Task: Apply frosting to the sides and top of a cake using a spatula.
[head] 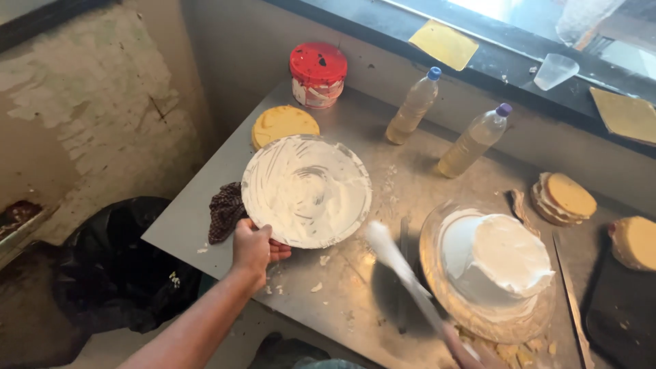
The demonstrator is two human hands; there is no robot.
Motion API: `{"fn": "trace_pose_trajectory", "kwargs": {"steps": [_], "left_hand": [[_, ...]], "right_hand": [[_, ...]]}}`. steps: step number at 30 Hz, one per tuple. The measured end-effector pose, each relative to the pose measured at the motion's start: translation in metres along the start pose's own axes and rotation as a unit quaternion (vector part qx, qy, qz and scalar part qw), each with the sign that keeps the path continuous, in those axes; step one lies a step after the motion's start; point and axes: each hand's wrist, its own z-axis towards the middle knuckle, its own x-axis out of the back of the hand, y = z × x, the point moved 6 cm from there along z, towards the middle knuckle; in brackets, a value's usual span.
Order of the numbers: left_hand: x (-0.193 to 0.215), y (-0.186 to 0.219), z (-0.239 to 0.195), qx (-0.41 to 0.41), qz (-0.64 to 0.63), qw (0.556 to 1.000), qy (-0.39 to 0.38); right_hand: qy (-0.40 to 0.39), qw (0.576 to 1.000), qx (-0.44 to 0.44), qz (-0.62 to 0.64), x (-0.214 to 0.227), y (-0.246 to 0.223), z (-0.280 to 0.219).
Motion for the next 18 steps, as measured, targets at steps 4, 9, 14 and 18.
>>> {"fn": "trace_pose_trajectory", "kwargs": {"steps": [4, 9, 14, 18], "left_hand": [[0.026, 0.026, 0.028, 0.000, 0.064, 0.997, -0.038], [0.047, 0.046, 0.040, 0.015, 0.108, 0.992, -0.064], [0.049, 0.055, 0.039, 0.025, 0.101, 0.992, -0.077], [0.053, 0.042, 0.050, 0.010, 0.107, 0.990, -0.093]], "right_hand": [[-0.012, 0.995, -0.086, -0.038, -0.017, -0.115, 0.157], [-0.170, 0.943, -0.277, -0.073, -0.036, -0.128, 0.159], [-0.107, 0.946, -0.272, -0.143, 0.009, -0.053, 0.038], [-0.004, 0.969, -0.242, 0.055, -0.014, -0.074, 0.055]]}}
